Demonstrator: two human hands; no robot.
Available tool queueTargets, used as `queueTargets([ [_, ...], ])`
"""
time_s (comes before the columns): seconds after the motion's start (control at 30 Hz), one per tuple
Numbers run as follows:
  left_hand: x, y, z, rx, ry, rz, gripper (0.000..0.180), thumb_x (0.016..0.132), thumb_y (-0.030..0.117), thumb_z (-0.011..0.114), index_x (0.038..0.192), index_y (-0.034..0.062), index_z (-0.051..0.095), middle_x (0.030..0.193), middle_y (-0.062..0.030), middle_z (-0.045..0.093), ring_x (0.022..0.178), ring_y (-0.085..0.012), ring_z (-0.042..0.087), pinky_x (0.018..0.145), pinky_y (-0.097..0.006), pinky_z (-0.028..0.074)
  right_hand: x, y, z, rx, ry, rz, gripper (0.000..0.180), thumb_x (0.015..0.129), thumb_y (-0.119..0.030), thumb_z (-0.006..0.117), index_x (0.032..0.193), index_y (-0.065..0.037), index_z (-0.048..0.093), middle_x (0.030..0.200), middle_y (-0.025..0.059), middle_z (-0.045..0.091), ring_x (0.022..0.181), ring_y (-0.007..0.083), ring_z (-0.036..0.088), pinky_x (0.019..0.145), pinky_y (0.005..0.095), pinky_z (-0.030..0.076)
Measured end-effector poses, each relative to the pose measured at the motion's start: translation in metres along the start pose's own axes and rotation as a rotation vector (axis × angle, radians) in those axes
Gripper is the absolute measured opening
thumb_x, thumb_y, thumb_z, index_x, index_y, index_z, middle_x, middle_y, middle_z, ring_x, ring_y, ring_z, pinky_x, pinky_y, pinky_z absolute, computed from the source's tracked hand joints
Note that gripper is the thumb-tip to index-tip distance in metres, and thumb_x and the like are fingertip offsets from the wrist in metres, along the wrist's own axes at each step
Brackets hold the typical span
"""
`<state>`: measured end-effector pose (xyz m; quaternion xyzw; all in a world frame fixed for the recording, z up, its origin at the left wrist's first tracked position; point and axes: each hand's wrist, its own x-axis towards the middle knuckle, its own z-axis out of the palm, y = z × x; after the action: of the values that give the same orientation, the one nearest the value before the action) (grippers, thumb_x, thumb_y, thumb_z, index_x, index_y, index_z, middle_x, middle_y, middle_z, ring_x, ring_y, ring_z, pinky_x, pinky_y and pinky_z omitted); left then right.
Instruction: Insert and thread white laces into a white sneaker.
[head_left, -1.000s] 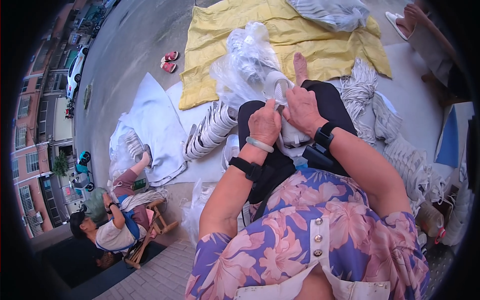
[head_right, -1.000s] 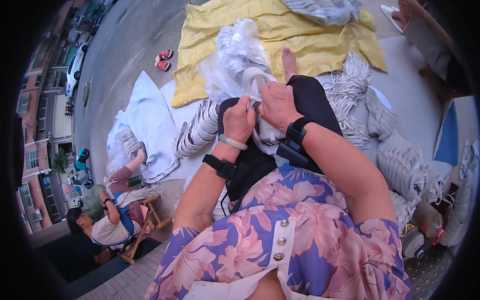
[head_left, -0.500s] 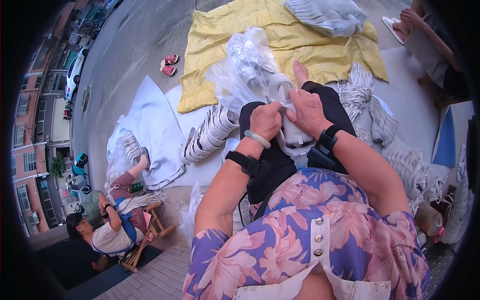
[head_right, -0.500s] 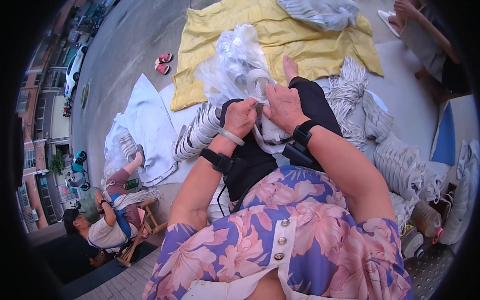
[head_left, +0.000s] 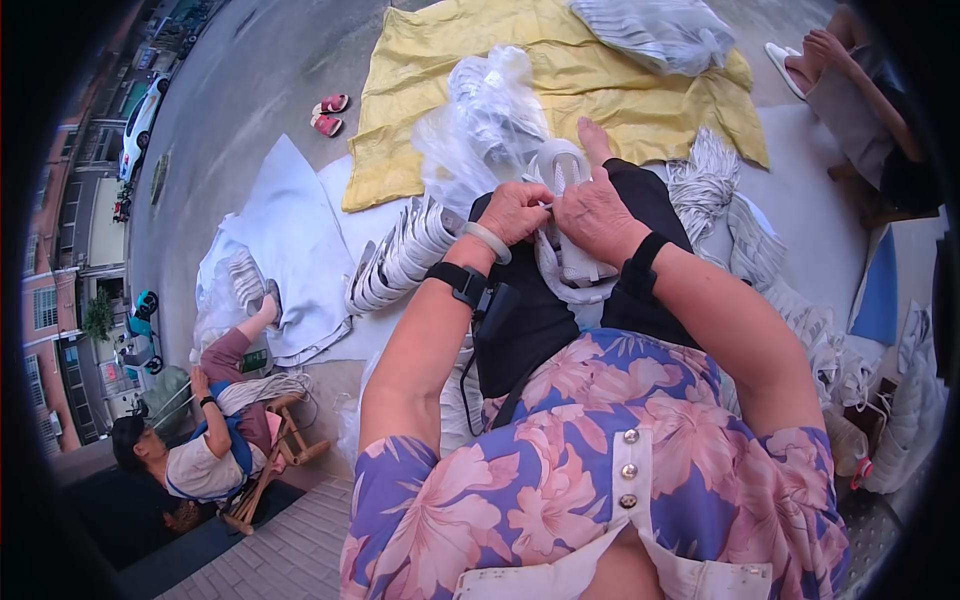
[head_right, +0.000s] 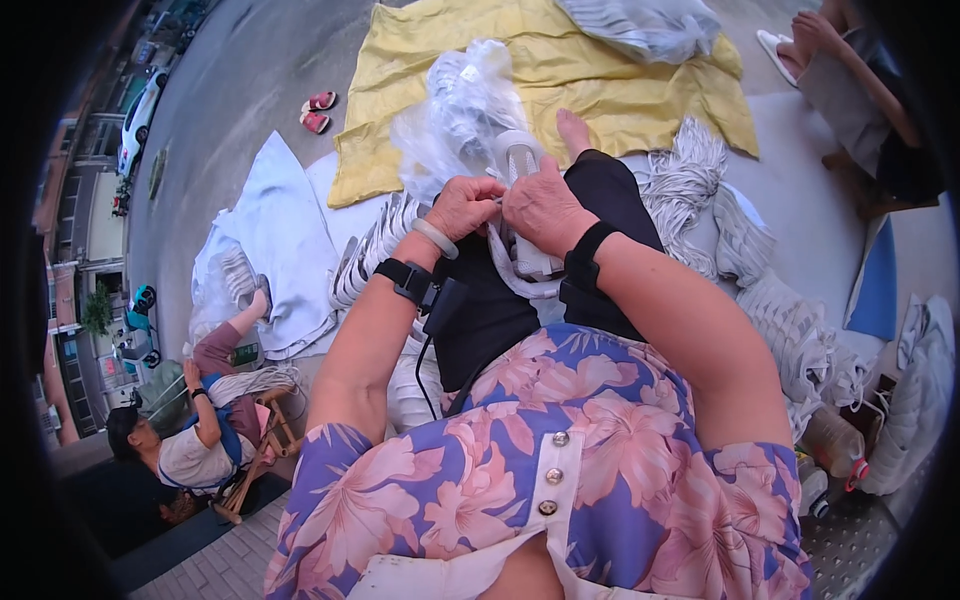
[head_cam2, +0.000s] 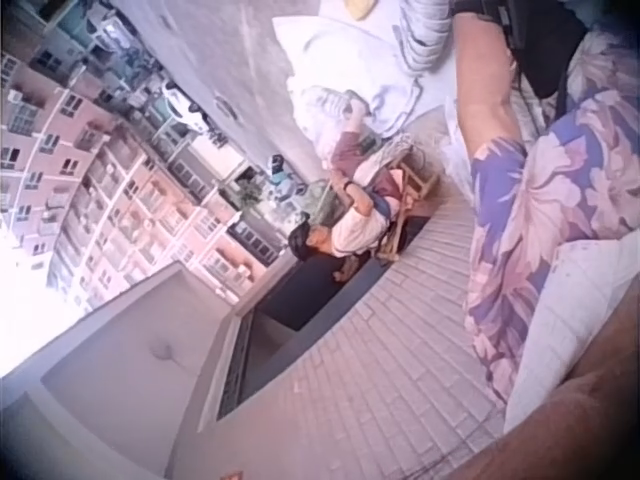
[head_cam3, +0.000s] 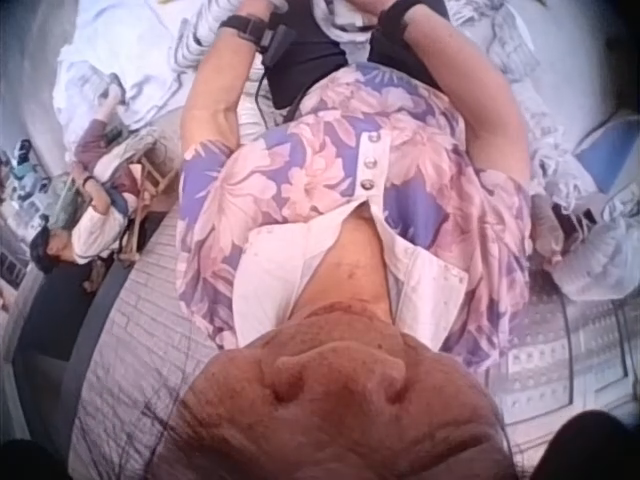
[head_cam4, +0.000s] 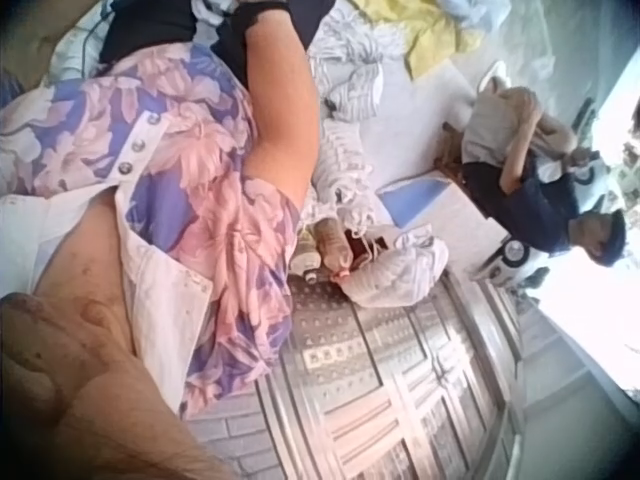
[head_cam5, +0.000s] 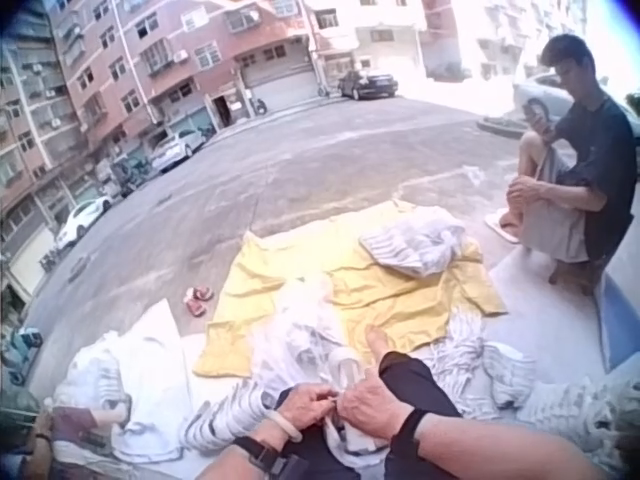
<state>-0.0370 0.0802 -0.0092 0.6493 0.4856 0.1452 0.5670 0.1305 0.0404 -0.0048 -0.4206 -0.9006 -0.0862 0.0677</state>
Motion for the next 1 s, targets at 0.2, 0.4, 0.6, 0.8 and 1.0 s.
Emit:
queueTargets([
  [0.2,-0.002,-0.003,-0.003,-0.048,-0.051,-0.01,0.019,0.073,0.004,0.055,0.089,0.0033,0.065,0.064,0.0014,0.058,0.051,-0.0059,0.051,0.046,-0.019,0.043,0.011,-0.008,-0.013,0.118,-0.133,0.025,0.012,0.069,-0.014,0.056,0.06,-0.011,0.062,0.058,0.0052,0.059,0.057,0.0198,0.061,0.049,0.0345,0.04],
  [0.4,-0.005,-0.008,0.014,0.297,0.264,0.212,0.017,0.073,0.009,0.06,0.088,0.0026,0.053,0.053,-0.0028,0.053,0.049,-0.0085,0.05,0.046,-0.026,0.04,0.007,0.005,-0.008,0.238,-0.151,-0.039,0.014,0.069,-0.017,0.057,0.059,-0.008,0.062,0.058,0.0071,0.059,0.058,0.0247,0.061,0.05,0.0367,0.043],
  [0.6,-0.013,-0.005,0.018,0.361,0.381,0.147,0.031,0.07,0.014,0.06,0.097,0.006,0.047,0.06,-0.0149,0.056,0.061,-0.034,0.057,0.058,-0.041,0.044,-0.079,0.014,-0.065,0.537,-0.053,-0.316,0.022,0.07,-0.02,0.059,0.053,-0.014,0.047,0.057,0.0013,0.044,0.057,0.0188,0.048,0.061,0.0331,0.035],
  [0.8,-0.012,0.003,0.03,0.494,0.363,0.155,0.045,0.072,0.021,0.058,0.113,0.0101,0.045,0.078,-0.0214,0.062,0.076,-0.0395,0.06,0.068,-0.046,0.048,-0.054,0.02,-0.083,0.715,0.308,-0.2,0.018,0.063,-0.012,0.061,0.053,-0.008,0.046,0.093,0.0075,0.055,0.081,0.0239,0.053,0.077,0.0352,0.04],
  [1.0,-0.01,0.011,0.027,0.616,0.341,0.317,0.044,0.074,0.022,0.057,0.116,0.0127,0.047,0.08,-0.0201,0.063,0.078,-0.0386,0.06,0.069,-0.045,0.048,-0.008,-0.001,-0.056,1.633,0.184,0.249,0.023,0.084,-0.011,0.047,0.066,0.002,0.054,0.078,0.0095,0.059,0.073,0.0155,0.056,0.07,0.026,0.043],
])
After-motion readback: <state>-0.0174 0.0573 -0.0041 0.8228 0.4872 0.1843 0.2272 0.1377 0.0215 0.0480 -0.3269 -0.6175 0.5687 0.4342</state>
